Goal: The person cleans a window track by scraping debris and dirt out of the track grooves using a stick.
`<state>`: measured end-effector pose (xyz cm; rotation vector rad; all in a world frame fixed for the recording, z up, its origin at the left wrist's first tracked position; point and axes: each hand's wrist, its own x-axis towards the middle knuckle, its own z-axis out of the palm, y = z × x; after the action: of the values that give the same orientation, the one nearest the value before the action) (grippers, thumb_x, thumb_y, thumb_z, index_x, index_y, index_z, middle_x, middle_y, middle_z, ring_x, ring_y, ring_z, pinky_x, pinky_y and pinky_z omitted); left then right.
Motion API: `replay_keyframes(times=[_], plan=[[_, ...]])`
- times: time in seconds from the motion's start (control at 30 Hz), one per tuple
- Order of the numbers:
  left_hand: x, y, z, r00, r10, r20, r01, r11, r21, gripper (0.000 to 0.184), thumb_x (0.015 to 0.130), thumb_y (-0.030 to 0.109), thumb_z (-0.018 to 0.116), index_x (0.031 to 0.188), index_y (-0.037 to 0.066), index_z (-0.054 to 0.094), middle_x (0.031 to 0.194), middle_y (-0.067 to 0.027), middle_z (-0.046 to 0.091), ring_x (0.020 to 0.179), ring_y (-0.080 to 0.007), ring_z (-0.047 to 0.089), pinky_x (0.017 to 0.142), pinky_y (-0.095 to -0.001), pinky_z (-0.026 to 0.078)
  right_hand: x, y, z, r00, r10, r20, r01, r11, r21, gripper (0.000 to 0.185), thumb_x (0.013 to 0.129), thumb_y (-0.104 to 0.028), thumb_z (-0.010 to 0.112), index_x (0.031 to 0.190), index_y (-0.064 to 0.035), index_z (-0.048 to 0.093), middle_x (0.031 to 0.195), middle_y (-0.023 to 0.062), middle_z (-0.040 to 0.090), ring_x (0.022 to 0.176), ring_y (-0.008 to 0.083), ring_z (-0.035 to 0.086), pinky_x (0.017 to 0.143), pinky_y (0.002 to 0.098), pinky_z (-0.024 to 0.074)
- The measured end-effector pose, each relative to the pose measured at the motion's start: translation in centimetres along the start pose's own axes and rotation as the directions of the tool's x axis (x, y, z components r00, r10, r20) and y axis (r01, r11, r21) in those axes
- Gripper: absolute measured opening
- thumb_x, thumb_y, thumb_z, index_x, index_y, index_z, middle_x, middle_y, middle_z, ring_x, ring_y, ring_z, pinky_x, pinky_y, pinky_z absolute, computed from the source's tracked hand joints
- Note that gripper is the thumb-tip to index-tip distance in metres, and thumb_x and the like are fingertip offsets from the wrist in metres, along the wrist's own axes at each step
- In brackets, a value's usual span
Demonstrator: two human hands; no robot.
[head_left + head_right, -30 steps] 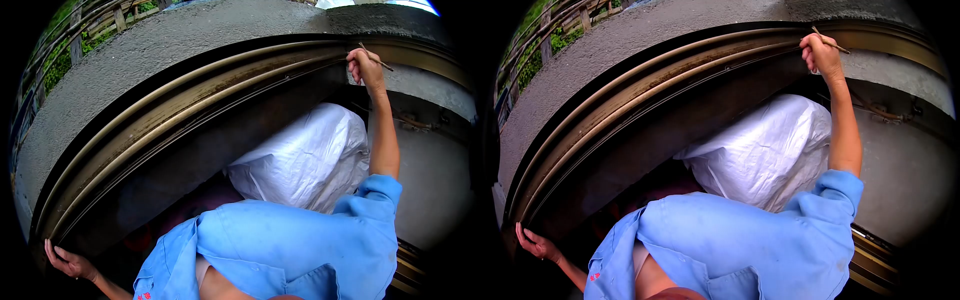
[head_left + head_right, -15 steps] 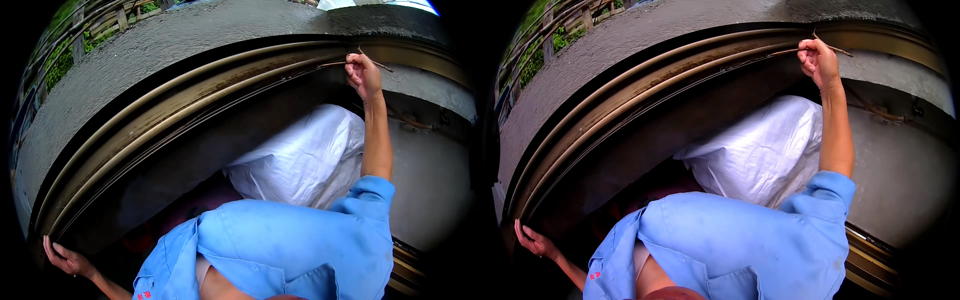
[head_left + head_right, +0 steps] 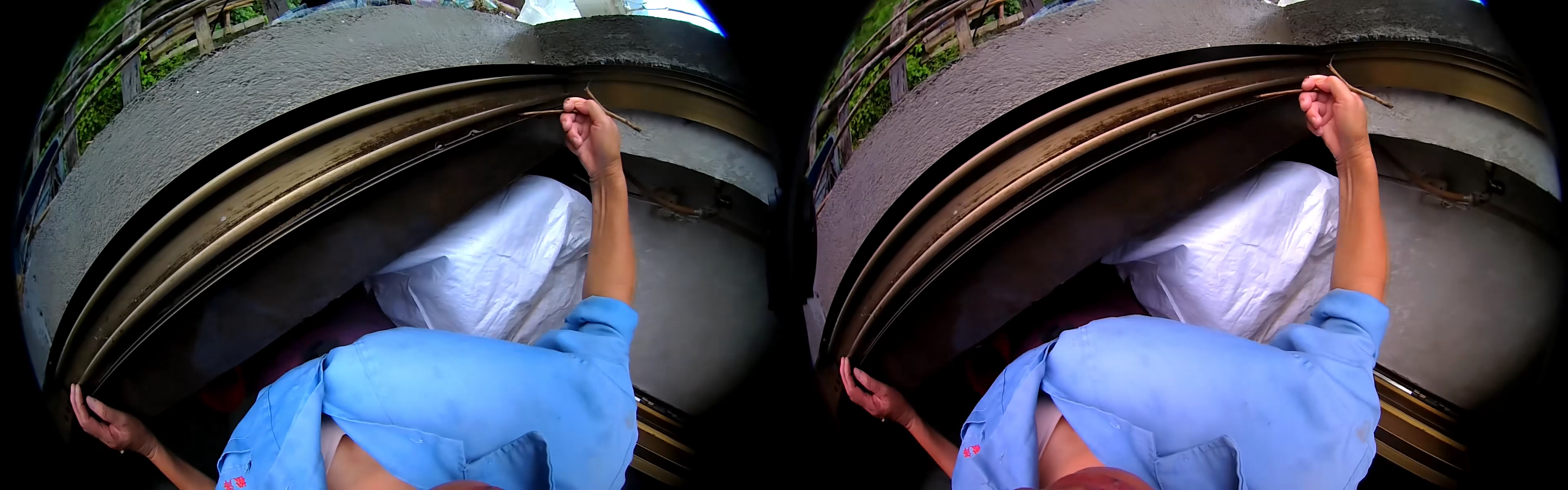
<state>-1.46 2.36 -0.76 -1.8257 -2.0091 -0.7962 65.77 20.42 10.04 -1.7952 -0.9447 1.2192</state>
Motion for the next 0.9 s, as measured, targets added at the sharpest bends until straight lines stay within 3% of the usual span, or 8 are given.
replay_keyframes(times=[0.13, 0.23, 0.37, 0.43, 0.53, 0.63, 0.77, 0.9], plan=[[-0.1, -0.2, 0.0, 1.000, 0.011, 0.000, -0.011, 1.000, -0.001, 0.022, 0.092, 0.006, 0.045, 0.109, -0.004, 0.055, 0.109, -0.0138, 0.057, 0.101, -0.0249, 0.055, 0.092, -0.0320, 0.043, -2.7, 2.0, 6.9, 0.989, 0.008, 0.144, -0.046, 0.965, 0.258, 0.024, 0.087, -0.014, 0.038, 0.083, 0.0009, 0.056, 0.062, 0.0125, 0.056, 0.036, 0.0128, 0.044, 0.032, 0.0240, 0.0338], [0.2, 0.2, -0.1, 0.999, 0.028, 0.021, -0.029, 0.998, 0.053, 0.022, 0.092, 0.004, 0.042, 0.109, -0.005, 0.053, 0.109, -0.0147, 0.057, 0.101, -0.0261, 0.056, 0.092, -0.0321, 0.045, -6.1, 2.5, 11.0, 0.954, -0.160, 0.252, 0.106, 0.971, 0.216, 0.025, 0.087, -0.016, 0.038, 0.084, 0.0020, 0.055, 0.063, 0.0155, 0.057, 0.037, 0.0165, 0.048, 0.032, 0.0250, 0.0359], [0.2, 0.3, 0.0, 0.999, 0.034, 0.021, -0.036, 0.994, 0.099, 0.022, 0.092, 0.005, 0.043, 0.110, -0.005, 0.053, 0.109, -0.0144, 0.057, 0.101, -0.0262, 0.056, 0.092, -0.0330, 0.044, -1.9, 2.4, 2.6, 0.988, -0.133, -0.081, 0.142, 0.983, 0.120, 0.023, 0.087, -0.016, 0.039, 0.084, 0.0001, 0.055, 0.065, 0.0116, 0.057, 0.040, 0.0110, 0.046, 0.033, 0.0215, 0.0332], [0.2, 0.2, 0.1, 1.000, 0.026, 0.005, -0.026, 0.998, 0.053, 0.022, 0.092, 0.006, 0.043, 0.109, -0.005, 0.053, 0.109, -0.0143, 0.057, 0.101, -0.0262, 0.056, 0.092, -0.0334, 0.044, -0.5, 2.4, 0.2, 0.991, -0.074, -0.112, 0.091, 0.982, 0.163, 0.021, 0.087, -0.016, 0.041, 0.084, -0.0004, 0.055, 0.065, 0.0105, 0.057, 0.041, 0.0102, 0.046, 0.033, 0.0210, 0.0325], [0.2, -0.2, 0.1, 0.999, 0.048, 0.004, -0.048, 0.997, 0.059, 0.022, 0.092, 0.006, 0.043, 0.109, -0.005, 0.053, 0.109, -0.0143, 0.057, 0.101, -0.0262, 0.056, 0.092, -0.0335, 0.044, -1.2, 2.5, 1.0, 0.982, -0.138, -0.132, 0.157, 0.976, 0.151, 0.021, 0.087, -0.016, 0.042, 0.084, -0.0008, 0.056, 0.065, 0.0104, 0.057, 0.041, 0.0097, 0.045, 0.034, 0.0209, 0.0316], [0.2, -0.2, 0.2, 0.999, 0.044, 0.000, -0.044, 0.997, 0.056, 0.022, 0.092, 0.006, 0.043, 0.110, -0.005, 0.053, 0.109, -0.0145, 0.057, 0.101, -0.0264, 0.056, 0.092, -0.0336, 0.044, -2.4, 4.6, 4.5, 0.994, 0.010, 0.110, -0.055, 0.909, 0.412, 0.022, 0.087, -0.016, 0.042, 0.084, -0.0005, 0.056, 0.066, 0.0112, 0.057, 0.041, 0.0105, 0.044, 0.034, 0.0221, 0.0309], [0.4, -0.4, 0.1, 0.997, 0.076, 0.013, -0.077, 0.990, 0.122, 0.023, 0.092, 0.005, 0.044, 0.110, -0.005, 0.053, 0.109, -0.0149, 0.057, 0.101, -0.0268, 0.056, 0.091, -0.0337, 0.044, -1.5, 3.5, 5.8, 0.967, -0.051, 0.248, -0.039, 0.938, 0.343, 0.022, 0.087, -0.015, 0.042, 0.083, 0.0002, 0.057, 0.065, 0.0110, 0.058, 0.040, 0.0103, 0.044, 0.034, 0.0216, 0.0304], [0.5, 0.1, 0.2, 0.997, 0.072, -0.005, -0.071, 0.993, 0.095, 0.023, 0.092, 0.005, 0.043, 0.110, -0.004, 0.053, 0.109, -0.0147, 0.057, 0.102, -0.0266, 0.055, 0.092, -0.0334, 0.044, 0.6, 2.0, -1.2, 0.988, -0.141, -0.062, 0.145, 0.988, 0.056, 0.022, 0.085, -0.017, 0.045, 0.083, 0.0009, 0.057, 0.064, 0.0091, 0.058, 0.040, 0.0094, 0.046, 0.034, 0.0208, 0.0312]])
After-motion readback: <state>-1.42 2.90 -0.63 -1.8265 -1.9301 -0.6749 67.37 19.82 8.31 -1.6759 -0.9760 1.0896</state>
